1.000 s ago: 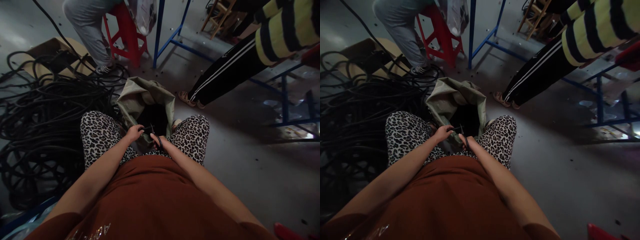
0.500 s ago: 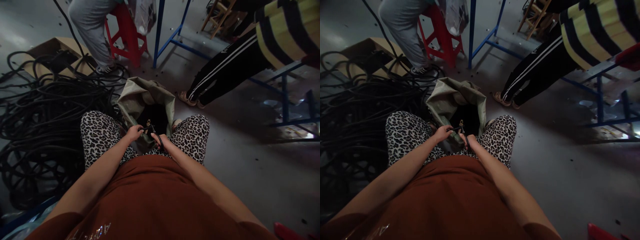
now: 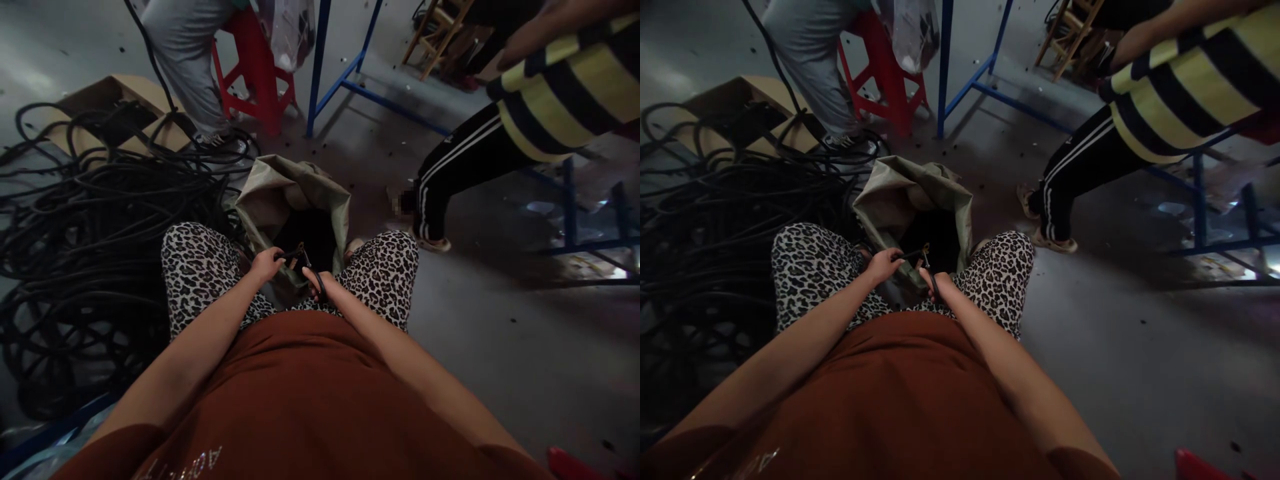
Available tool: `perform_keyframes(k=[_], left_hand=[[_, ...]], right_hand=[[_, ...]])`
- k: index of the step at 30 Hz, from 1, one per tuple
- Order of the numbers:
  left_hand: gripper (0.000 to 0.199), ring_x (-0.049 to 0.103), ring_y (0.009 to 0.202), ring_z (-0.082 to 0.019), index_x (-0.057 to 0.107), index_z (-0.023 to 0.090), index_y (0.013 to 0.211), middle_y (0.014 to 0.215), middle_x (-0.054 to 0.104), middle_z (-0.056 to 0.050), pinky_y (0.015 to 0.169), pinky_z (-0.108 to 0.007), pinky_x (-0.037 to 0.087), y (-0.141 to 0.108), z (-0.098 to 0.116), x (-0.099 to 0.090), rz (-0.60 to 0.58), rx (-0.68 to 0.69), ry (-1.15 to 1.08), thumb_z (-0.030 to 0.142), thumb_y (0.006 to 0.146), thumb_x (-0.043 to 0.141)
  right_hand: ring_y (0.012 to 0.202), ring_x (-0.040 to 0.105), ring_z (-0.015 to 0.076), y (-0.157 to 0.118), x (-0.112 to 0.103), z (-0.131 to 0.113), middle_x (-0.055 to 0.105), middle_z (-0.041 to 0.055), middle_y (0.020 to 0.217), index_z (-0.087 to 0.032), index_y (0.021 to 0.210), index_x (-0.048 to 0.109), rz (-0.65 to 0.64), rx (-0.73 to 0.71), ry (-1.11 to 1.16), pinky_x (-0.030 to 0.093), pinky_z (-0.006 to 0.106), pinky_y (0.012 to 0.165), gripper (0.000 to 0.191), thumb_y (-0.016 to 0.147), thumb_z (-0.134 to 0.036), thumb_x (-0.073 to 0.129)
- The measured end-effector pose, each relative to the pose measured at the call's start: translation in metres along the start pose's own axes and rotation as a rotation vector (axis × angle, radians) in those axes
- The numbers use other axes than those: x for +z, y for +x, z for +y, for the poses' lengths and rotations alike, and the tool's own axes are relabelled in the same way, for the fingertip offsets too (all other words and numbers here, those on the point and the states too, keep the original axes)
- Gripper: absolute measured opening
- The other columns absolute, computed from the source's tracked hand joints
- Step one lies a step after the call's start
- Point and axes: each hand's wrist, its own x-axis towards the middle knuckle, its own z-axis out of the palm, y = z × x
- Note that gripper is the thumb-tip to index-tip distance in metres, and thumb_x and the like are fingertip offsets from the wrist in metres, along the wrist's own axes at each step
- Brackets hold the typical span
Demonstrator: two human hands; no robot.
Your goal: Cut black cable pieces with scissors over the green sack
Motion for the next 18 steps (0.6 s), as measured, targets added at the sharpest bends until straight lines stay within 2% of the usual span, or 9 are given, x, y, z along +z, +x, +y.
perform_keyframes(k=[7, 18], left_hand=[[0.028, 0.061, 0.092, -0.017, 0.063, 0.02, 0.102, 0.099, 0.068, -0.003, 0.084, -0.027, 0.046, 0.0014, -0.0003, 0.0007, 0.041, 0.029, -0.028, 0.028, 0.077, 0.056], [0.027, 0.062, 0.091, -0.017, 0.064, 0.021, 0.101, 0.098, 0.069, -0.002, 0.082, -0.025, 0.047, 0.0002, 0.0023, 0.0037, -0.028, 0.057, -0.039, 0.029, 0.077, 0.056]], right_hand=[[0.031, 0.047, 0.0104, 0.0057, 0.0042, 0.0049, 0.05, -0.0006, 0.042, -0.013, 0.068, 0.054, -0.105, 0.026, 0.005, 0.04, 0.02, 0.031, 0.053, 0.079, -0.064, 0.05], [0.03, 0.047, 0.0103, 0.0054, 0.004, 0.0071, 0.049, -0.0013, 0.042, -0.013, 0.067, 0.054, -0.117, 0.001, 0.031, 0.04, 0.02, 0.032, 0.051, 0.08, -0.063, 0.051]])
